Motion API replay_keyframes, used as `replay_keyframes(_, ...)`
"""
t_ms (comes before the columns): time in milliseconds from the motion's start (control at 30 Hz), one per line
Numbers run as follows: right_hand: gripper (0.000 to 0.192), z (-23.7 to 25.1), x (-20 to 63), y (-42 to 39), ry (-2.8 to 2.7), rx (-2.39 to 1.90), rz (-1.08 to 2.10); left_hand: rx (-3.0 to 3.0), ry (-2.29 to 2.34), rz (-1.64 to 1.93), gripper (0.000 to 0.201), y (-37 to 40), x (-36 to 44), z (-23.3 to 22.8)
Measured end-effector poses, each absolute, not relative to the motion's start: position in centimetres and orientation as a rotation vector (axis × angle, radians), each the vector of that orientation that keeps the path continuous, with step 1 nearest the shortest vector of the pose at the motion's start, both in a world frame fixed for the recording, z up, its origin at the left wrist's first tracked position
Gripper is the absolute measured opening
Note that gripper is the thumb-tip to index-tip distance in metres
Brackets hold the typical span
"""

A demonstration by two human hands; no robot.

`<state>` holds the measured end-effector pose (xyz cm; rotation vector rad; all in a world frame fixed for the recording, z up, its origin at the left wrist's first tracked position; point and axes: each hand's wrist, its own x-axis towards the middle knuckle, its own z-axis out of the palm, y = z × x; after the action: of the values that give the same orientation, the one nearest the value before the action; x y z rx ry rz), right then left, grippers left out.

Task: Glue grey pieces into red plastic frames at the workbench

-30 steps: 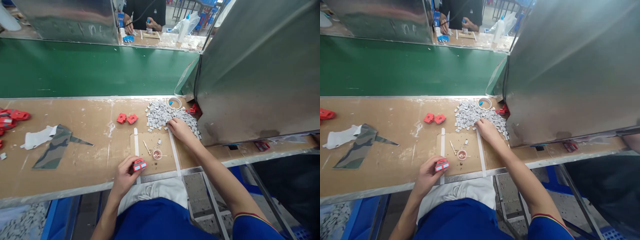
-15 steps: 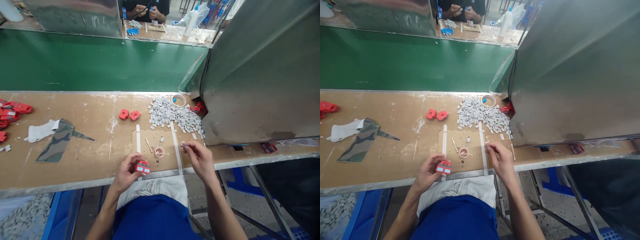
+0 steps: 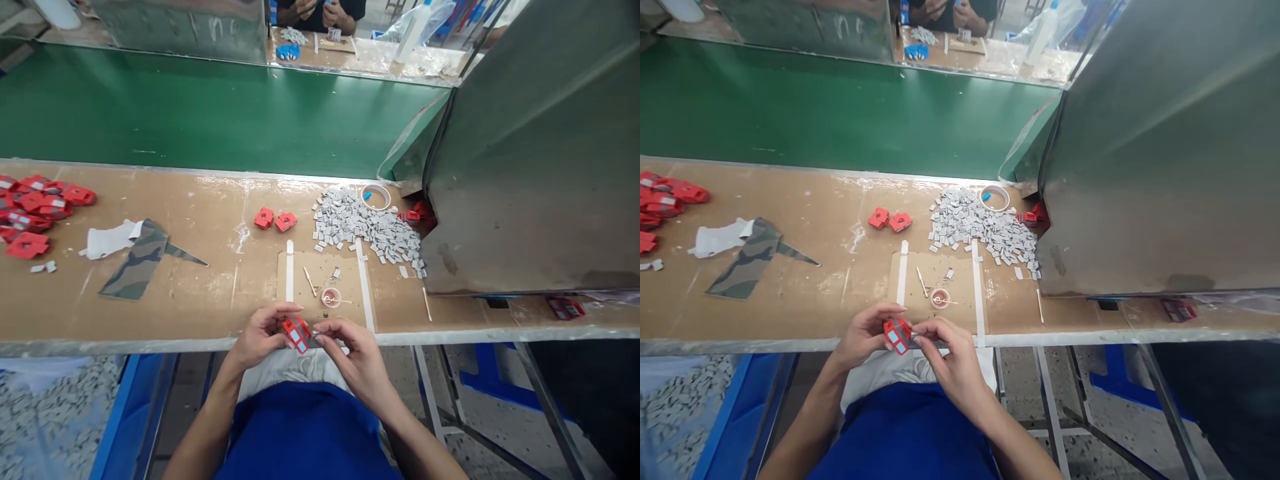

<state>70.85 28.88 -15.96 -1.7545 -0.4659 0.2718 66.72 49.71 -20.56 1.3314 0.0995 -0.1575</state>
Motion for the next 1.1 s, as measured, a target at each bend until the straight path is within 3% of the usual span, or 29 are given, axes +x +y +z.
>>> replay_keyframes(300,0.014,-15.5,71.7,29.3,-0.558,-1.732,0.251,1.269,0.081,-0.178,0.039,49.6,66.7,-20.6)
replay_keyframes(567,0.010,-16.1,71.4,29.5,-0.499,-1.771,0.295,1.350,0.064,-0.201,0.041,49.8,66.7,-21.0)
replay_keyframes(1100,0.017,-17.6,69.3,31.3,-0.412,-1.761,0.000,1.322,0.050,-0.115,0.039,49.8,66.4,-21.5)
